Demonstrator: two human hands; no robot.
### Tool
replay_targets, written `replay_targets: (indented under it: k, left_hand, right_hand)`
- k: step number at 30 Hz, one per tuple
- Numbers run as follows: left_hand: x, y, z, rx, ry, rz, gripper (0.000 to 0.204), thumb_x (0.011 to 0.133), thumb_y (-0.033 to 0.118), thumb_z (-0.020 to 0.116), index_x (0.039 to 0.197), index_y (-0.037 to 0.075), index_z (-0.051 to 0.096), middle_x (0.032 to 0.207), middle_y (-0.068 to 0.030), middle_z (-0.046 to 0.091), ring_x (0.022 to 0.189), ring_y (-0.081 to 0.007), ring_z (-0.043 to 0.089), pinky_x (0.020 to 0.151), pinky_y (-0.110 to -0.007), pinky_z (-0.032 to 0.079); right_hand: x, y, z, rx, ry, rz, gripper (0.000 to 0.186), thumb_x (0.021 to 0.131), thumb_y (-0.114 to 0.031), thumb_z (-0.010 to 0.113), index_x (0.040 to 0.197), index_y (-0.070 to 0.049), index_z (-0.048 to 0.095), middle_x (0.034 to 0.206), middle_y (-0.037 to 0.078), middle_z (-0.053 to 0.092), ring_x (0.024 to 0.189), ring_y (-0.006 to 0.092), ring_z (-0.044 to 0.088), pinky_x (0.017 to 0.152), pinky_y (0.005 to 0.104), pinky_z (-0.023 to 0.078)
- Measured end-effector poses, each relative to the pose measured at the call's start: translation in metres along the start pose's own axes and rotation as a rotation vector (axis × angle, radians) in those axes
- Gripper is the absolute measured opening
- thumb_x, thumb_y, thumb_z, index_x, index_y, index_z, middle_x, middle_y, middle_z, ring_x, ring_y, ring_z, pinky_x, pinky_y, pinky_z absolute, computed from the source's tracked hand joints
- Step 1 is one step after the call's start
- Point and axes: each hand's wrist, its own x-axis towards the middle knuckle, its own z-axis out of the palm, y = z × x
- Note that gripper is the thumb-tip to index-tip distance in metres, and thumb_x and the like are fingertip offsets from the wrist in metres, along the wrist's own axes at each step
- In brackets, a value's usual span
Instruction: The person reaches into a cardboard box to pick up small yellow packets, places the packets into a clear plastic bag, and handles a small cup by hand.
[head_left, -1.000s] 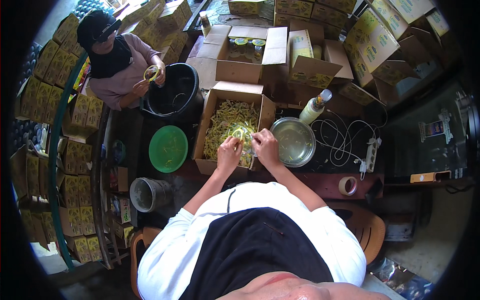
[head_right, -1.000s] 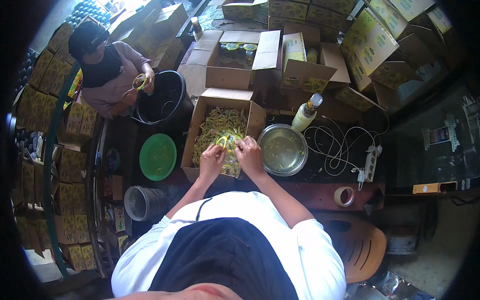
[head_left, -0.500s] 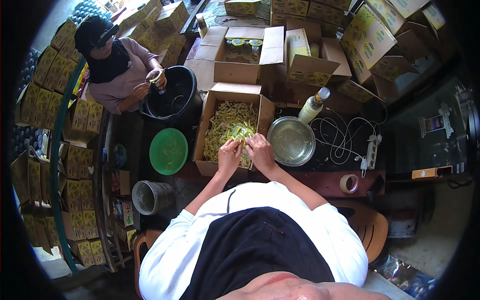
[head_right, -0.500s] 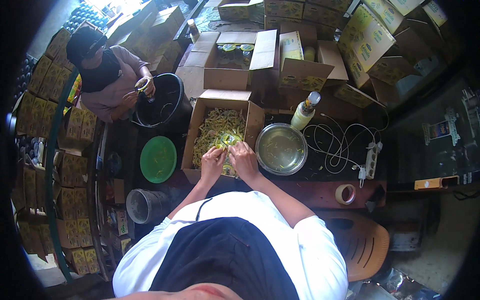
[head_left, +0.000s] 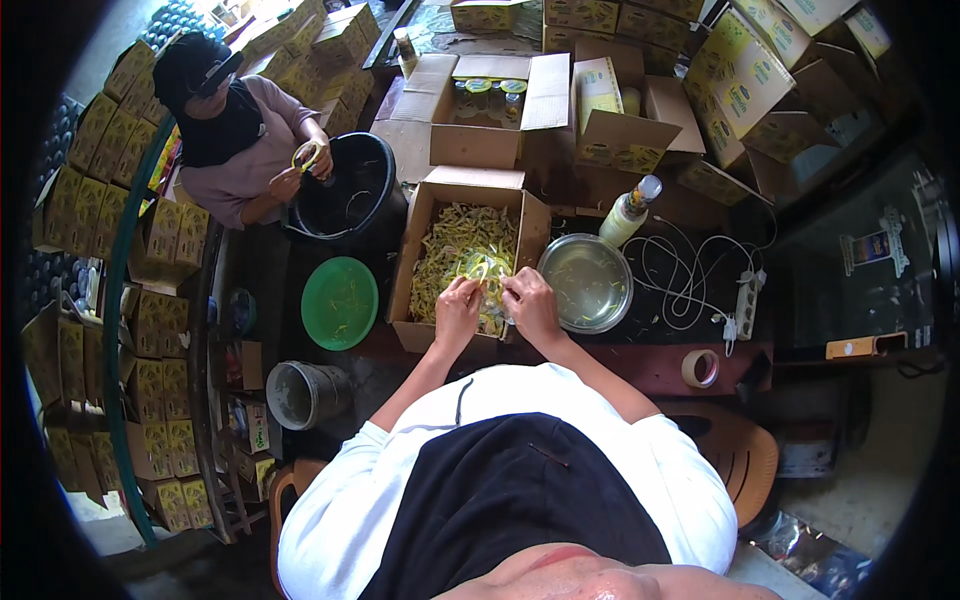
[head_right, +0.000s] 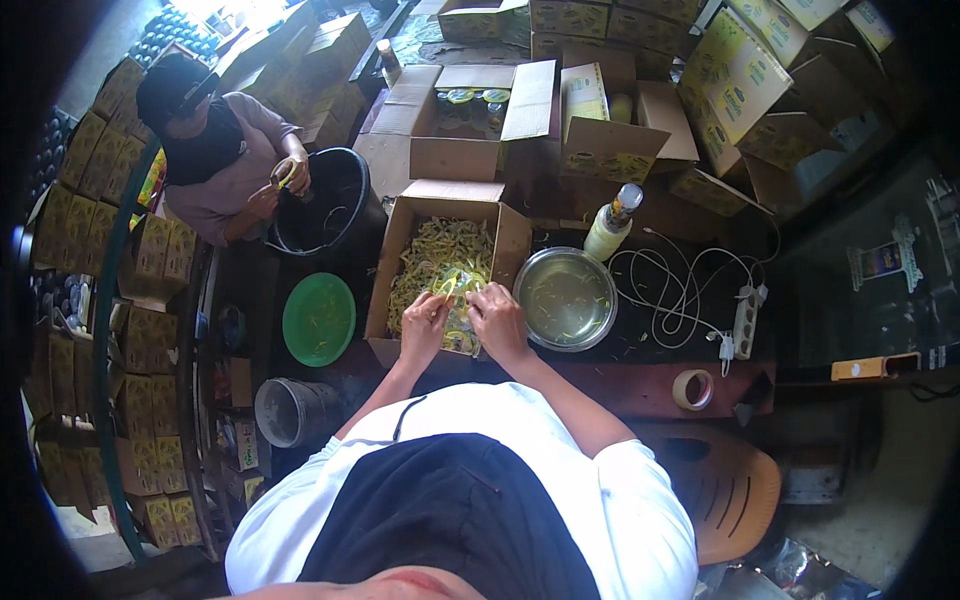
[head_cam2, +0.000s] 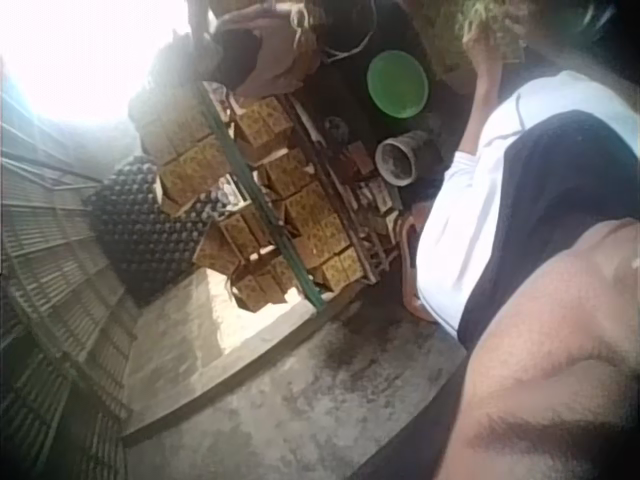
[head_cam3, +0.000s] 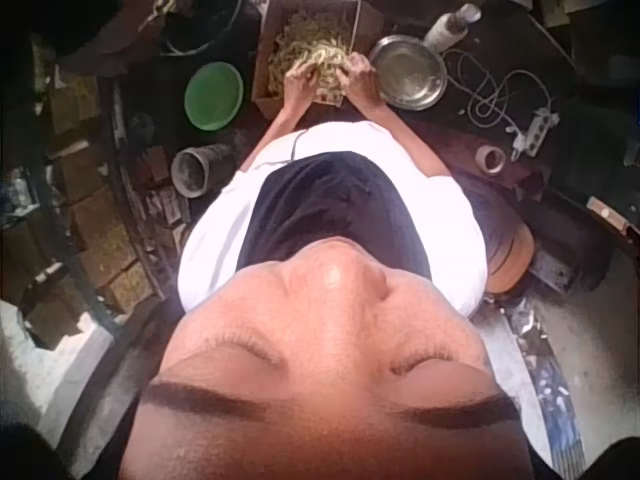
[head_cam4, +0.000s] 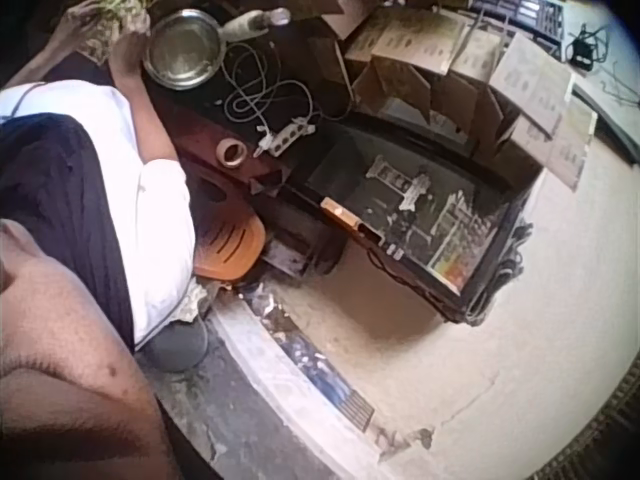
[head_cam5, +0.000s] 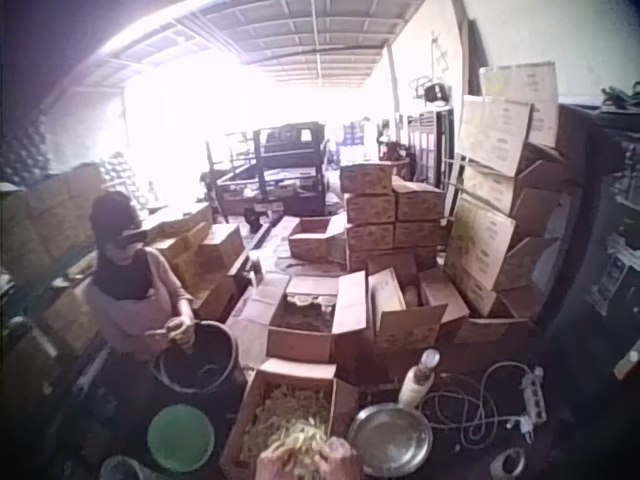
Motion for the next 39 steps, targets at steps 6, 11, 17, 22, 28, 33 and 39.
replay_targets:
  k: [6,11,17,22,28,33,39]
  left_hand:
    - [0.0,0.006,0.001,-0.051,-0.078,-0.031,0.009,0.086,0.002,0.061,0.093,-0.001,0.067,0.081,-0.0167,0.061,0.072,-0.0339,0.062,0.063,-0.041,0.047]
    - [-0.004,0.012,0.005,-0.118,-0.035,0.022,0.006,0.084,0.0,0.063,0.088,-0.003,0.065,0.08,-0.0163,0.061,0.071,-0.0336,0.062,0.064,-0.04,0.048]
    - [-0.001,-0.004,0.002,-0.049,-0.056,-0.05,0.01,0.082,0.006,0.069,0.085,-0.002,0.066,0.079,-0.0131,0.06,0.069,-0.0259,0.063,0.06,-0.033,0.049]
    - [-0.002,-0.012,0.006,-0.012,-0.011,-0.023,0.009,0.084,0.006,0.068,0.085,-0.002,0.067,0.077,-0.0124,0.059,0.063,-0.0245,0.06,0.057,-0.035,0.046]
    - [0.001,0.003,0.002,-0.017,-0.058,-0.084,0.008,0.083,0.006,0.066,0.083,-0.002,0.066,0.077,-0.017,0.06,0.071,-0.0341,0.061,0.063,-0.041,0.048]
    - [-0.006,0.006,0.006,-0.053,-0.078,-0.025,0.006,0.085,0.005,0.065,0.086,-0.001,0.067,0.077,-0.0163,0.059,0.07,-0.0342,0.06,0.062,-0.042,0.047]
    - [-0.005,0.005,-0.003,-0.042,-0.055,-0.05,0.007,0.084,0.002,0.064,0.089,-0.002,0.067,0.079,-0.0164,0.06,0.07,-0.034,0.061,0.061,-0.041,0.047]
  right_hand:
    - [0.005,0.003,0.01,-0.093,0.046,-0.108,0.013,0.079,-0.006,0.065,0.091,-0.001,0.069,0.082,0.013,0.058,0.083,0.0298,0.061,0.072,0.0417,0.05]
    - [0.013,0.025,0.017,-0.014,-0.007,0.103,0.013,0.078,-0.007,0.065,0.089,-0.004,0.071,0.087,0.013,0.062,0.087,0.03,0.063,0.077,0.0418,0.051]
    - [0.001,0.014,0.008,0.152,-0.07,0.089,0.013,0.078,-0.008,0.065,0.089,-0.003,0.071,0.085,0.013,0.061,0.086,0.0301,0.063,0.077,0.0418,0.051]
    - [0.002,0.002,-0.005,0.056,-0.008,0.066,0.013,0.079,-0.006,0.064,0.09,-0.002,0.07,0.085,0.012,0.06,0.086,0.0298,0.063,0.077,0.0411,0.051]
    - [-0.005,-0.004,0.002,-0.094,-0.053,-0.093,0.018,0.078,-0.008,0.068,0.095,-0.003,0.069,0.089,0.011,0.061,0.089,0.028,0.062,0.078,0.0399,0.052]
    - [0.005,0.011,0.021,-0.169,-0.042,-0.097,0.016,0.079,-0.008,0.066,0.094,-0.003,0.069,0.09,0.013,0.061,0.09,0.0303,0.062,0.079,0.0421,0.052]
    - [0.006,0.003,0.006,0.031,-0.018,0.076,0.012,0.079,-0.007,0.065,0.088,-0.002,0.07,0.088,0.014,0.061,0.088,0.0313,0.062,0.079,0.0429,0.051]
